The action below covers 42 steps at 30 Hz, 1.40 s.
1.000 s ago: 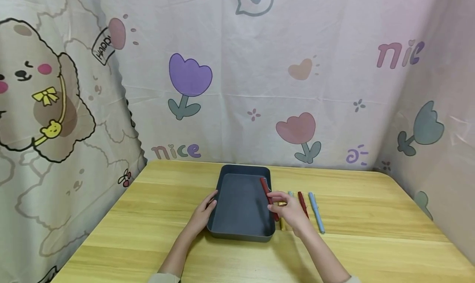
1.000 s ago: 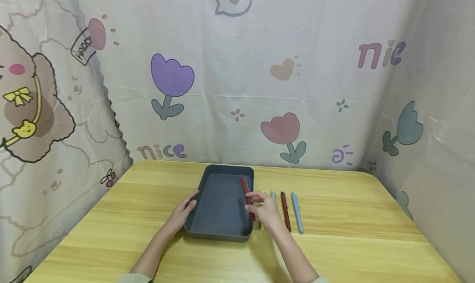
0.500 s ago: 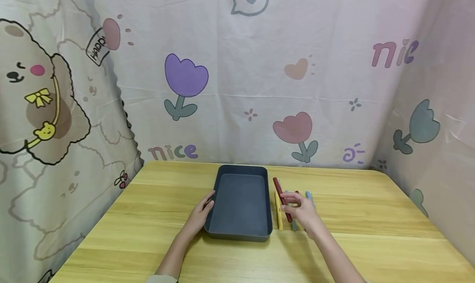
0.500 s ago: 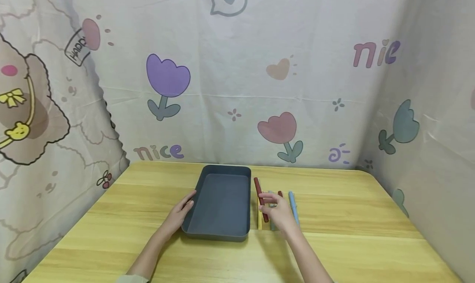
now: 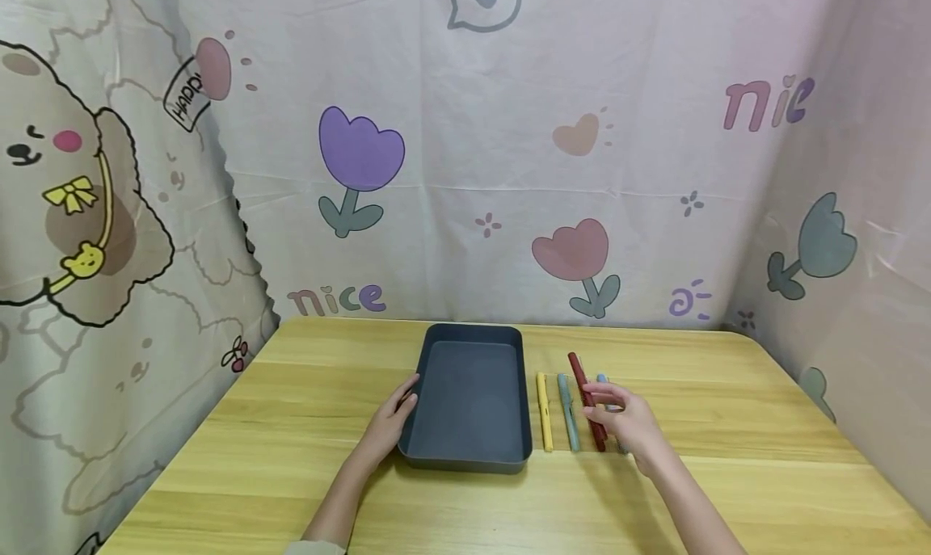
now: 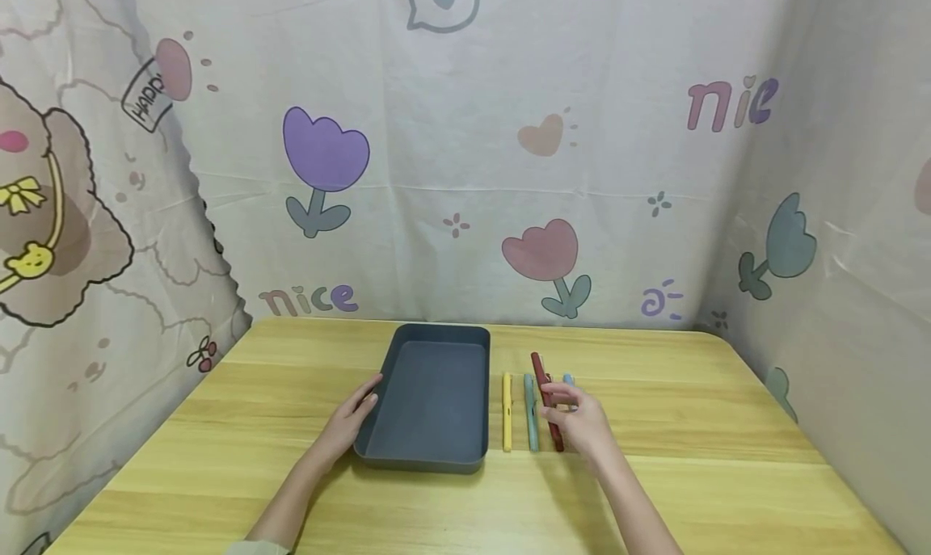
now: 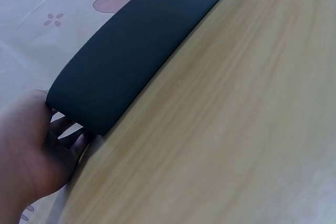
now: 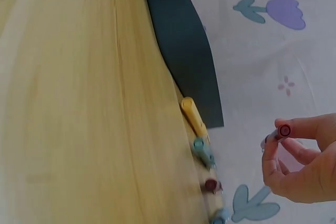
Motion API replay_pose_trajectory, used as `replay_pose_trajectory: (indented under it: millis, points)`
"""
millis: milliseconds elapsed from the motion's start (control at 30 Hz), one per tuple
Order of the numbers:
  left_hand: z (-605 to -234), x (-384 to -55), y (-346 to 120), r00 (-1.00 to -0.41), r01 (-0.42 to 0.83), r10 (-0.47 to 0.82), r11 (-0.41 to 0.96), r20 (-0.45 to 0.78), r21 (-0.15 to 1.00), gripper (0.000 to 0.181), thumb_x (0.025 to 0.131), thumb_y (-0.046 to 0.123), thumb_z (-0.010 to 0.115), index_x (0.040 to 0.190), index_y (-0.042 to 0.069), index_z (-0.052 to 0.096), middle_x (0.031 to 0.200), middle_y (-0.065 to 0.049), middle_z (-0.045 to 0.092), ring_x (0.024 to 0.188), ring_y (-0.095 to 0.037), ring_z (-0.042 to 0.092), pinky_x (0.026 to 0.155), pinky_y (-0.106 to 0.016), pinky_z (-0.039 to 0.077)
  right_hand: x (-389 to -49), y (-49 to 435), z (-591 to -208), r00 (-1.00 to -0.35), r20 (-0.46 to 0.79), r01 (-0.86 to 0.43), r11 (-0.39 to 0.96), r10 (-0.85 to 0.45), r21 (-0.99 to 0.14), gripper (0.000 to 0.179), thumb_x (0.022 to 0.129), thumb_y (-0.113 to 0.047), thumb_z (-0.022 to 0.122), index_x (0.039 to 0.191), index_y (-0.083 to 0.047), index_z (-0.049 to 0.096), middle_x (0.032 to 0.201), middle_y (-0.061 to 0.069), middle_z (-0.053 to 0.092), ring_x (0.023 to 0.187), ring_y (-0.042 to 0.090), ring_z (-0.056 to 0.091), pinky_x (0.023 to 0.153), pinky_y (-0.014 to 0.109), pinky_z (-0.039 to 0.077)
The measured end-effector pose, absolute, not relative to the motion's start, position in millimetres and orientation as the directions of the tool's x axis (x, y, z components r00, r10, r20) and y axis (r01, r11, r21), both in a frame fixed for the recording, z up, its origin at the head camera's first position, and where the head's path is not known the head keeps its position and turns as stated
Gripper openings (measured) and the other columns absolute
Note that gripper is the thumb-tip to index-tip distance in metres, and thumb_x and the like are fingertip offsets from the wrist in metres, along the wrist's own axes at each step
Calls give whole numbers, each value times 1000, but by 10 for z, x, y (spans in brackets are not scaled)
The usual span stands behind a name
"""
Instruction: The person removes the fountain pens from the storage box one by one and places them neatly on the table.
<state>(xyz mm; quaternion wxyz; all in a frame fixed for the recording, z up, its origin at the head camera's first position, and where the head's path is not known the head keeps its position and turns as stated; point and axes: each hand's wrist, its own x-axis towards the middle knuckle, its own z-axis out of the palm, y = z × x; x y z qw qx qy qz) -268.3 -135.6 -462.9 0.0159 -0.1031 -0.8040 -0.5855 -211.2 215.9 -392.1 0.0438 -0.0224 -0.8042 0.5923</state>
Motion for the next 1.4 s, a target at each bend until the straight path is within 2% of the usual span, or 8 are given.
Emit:
replay_pose_trajectory:
  millis: [167,300,567,900,1200,1400]
  points:
    - [-4618,-2684,-1347,-977,189,155,289,149,939,46,100,24,41,142,8,35,144,-19,29,128,-39,30,100,-53,26,-2078,2319,-3925,-995,36,-2,325,98,-946,38,85,-3,62,121,7,54,115,23,53,91,23,58,74,33,48]
    - [-4512,-2637,-1334,-976,184,167,273,142,944,45,100,17,40,142,3,34,144,-22,27,127,-41,29,99,-54,27,-2050,2434,-3938,-995,24,9,333,96,-943,39,86,-3,61,123,7,52,119,24,51,94,24,58,76,33,47]
    - [-4616,-2698,-1353,-977,190,147,287,153,939,45,100,23,41,142,9,36,145,-17,29,128,-37,30,100,-52,26,-2027,2608,-3978,-993,0,42,355,116,-934,41,88,-6,60,125,6,50,121,24,50,94,20,55,74,32,47]
    - [-4603,-2680,-1353,-977,188,153,293,148,937,46,99,24,41,142,8,35,144,-18,29,128,-38,30,100,-52,26,-2018,2765,-4026,-994,-4,49,404,111,-913,41,88,-7,60,126,7,49,120,25,51,99,26,53,74,33,46]
    - [-4375,-2542,-1310,-976,178,166,263,138,948,44,99,12,40,140,-1,34,143,-25,28,127,-43,28,99,-55,25,-2051,2854,-4116,-990,-35,86,387,135,-918,42,88,-7,59,127,7,48,121,25,51,90,18,58,68,31,47]
    - [-4548,-2634,-1337,-976,194,160,301,151,934,45,100,21,40,142,5,34,144,-21,28,127,-40,30,100,-53,27,-2094,2900,-4182,-988,-47,100,381,146,-919,42,88,-8,60,126,7,49,119,24,53,86,13,57,67,29,47]
